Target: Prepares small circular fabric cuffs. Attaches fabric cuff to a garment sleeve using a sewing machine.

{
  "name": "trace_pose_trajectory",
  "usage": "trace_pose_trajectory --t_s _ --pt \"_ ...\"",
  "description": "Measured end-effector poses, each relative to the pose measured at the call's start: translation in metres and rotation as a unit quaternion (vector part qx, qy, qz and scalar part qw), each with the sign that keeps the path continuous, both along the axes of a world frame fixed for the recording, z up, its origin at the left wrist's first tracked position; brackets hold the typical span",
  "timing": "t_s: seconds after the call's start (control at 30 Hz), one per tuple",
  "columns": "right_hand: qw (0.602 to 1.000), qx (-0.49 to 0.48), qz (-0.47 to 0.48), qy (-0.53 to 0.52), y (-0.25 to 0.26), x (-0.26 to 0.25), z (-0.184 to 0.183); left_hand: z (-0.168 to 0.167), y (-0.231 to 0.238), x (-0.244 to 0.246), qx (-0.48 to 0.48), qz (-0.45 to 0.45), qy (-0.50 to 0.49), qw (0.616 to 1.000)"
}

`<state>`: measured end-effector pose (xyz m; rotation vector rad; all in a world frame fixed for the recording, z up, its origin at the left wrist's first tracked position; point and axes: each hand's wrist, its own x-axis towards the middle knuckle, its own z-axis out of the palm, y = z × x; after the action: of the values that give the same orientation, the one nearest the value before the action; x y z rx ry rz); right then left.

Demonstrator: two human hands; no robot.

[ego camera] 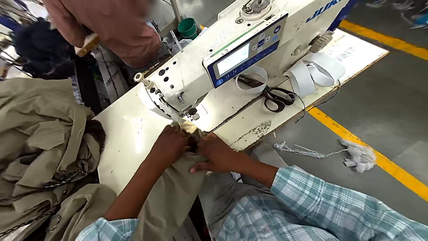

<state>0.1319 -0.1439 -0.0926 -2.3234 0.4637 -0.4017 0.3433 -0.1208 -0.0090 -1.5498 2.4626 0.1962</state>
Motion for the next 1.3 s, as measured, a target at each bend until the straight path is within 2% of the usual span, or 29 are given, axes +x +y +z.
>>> trace_pose_trajectory --t_s 0.07,0.13,0.27,0.33,0.4,0.5,0.7,0.8,1.03,1.2,1.3 --pt "1.0 0.011 0.009 0.013 0.01 -0.014 0.006 -0.007 0.014 -0.004 0.025 0.036 0.04 0.998" --pt "0.999 -0.008 -0.04 -0.001 0.014 -0.031 0.005 -0.011 0.023 -0.016 0.003 0.047 0.066 0.997" --pt "0.962 -0.033 -0.268 -0.03 0.0 -0.054 0.0 -0.028 0.032 -0.018 -0.09 0.041 0.111 0.989" --pt "0.943 -0.027 -0.333 0.009 -0.016 -0.053 0.007 -0.034 0.034 -0.015 -0.128 0.046 0.128 0.982" --pt "0.941 -0.004 -0.331 0.075 -0.027 -0.041 0.016 -0.038 0.035 -0.014 -0.145 0.043 0.14 0.979" --pt "0.944 0.037 -0.305 0.12 -0.034 -0.013 0.022 -0.04 0.034 -0.013 -0.13 0.033 0.14 0.981" --pt "0.94 0.093 -0.308 0.118 -0.035 0.002 0.021 -0.049 0.033 -0.005 -0.123 0.035 0.195 0.972" --pt "0.934 0.072 -0.335 0.1 -0.04 0.0 0.015 -0.048 0.033 -0.007 -0.103 0.06 0.198 0.973" --pt "0.93 -0.05 -0.356 0.077 -0.038 0.003 0.009 -0.046 0.023 -0.016 -0.1 0.08 0.186 0.974" --pt "0.937 -0.021 -0.334 0.096 -0.04 0.0 0.018 -0.043 0.015 -0.023 -0.1 0.072 0.139 0.983" --pt "0.933 -0.036 -0.357 0.027 -0.051 -0.033 0.029 -0.046 0.012 -0.023 -0.105 0.071 0.154 0.98"
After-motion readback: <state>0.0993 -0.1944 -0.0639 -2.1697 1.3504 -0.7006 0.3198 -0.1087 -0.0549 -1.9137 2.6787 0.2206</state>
